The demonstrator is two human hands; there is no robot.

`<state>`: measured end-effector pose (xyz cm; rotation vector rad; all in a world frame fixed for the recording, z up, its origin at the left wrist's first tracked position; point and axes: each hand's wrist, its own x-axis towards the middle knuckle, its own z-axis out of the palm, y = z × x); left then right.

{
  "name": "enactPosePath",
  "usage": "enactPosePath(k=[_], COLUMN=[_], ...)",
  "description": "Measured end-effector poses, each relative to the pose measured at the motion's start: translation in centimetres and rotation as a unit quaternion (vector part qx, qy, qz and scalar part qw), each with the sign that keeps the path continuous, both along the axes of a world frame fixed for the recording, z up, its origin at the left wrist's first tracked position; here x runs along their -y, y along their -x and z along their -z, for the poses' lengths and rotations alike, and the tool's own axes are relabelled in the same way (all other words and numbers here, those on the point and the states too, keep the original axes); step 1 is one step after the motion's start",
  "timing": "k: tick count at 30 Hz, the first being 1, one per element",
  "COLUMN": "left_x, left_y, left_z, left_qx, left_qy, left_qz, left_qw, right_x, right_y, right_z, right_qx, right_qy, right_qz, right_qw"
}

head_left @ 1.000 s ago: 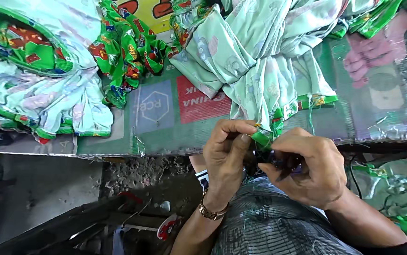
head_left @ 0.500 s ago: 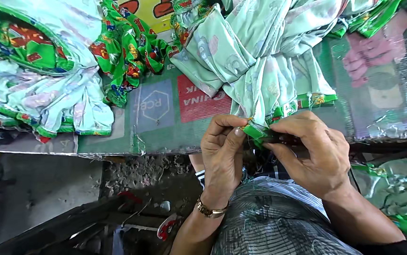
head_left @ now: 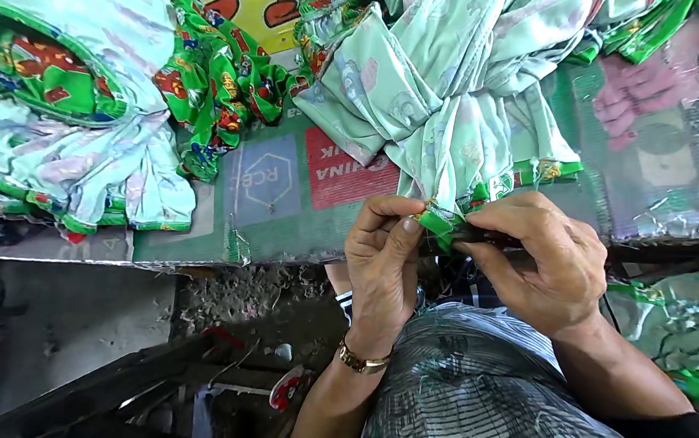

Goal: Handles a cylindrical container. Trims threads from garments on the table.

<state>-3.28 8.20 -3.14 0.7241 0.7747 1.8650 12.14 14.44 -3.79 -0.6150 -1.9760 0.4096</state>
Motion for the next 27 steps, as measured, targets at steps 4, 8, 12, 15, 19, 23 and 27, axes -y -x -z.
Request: enactPosePath(k=[4,8,12,15,19,23,27], left_x=[0.04,0.06,-0.01,-0.04,-0.02,-0.07,-0.12], left_y=[-0.07,-0.03,-0.04,0.03,-0.02,0.02,0.02], left_z=[0.0,-0.03,0.0,-0.02,-0.05,-0.04,-0.04], left_qx=[-0.003,-0.005,-0.002,-0.004,-0.01,-0.012,-0.013], left_qy=[0.0,0.002,0.0,0.003,0.003,0.004,0.003], left_qz=[0.002,0.005,-0.004,-0.006,-0.002,0.0,0.0], left_qw=[1.0,1.0,1.0,1.0,1.0,1.0,1.0], right_x=[-0.09,-0.14,-0.14,-0.15,-0.29,-0.41,-0.46], right_y=[0.14,0.16,0.1,0.04,0.14,0.24,0.2], right_z=[-0.1,-0.01,0.0,0.11,0.06,0.04,0.06], right_qx=[-0.002,-0.003,0.003,0.008,0.004,-0.002,0.0], right_qy=[-0.003,-0.007,-0.016,-0.017,-0.019,-0.02,-0.021], right_qz=[0.001,0.001,0.007,0.006,0.004,0.002,0.004], right_qw=[1.0,1.0,1.0,1.0,1.0,1.0,1.0])
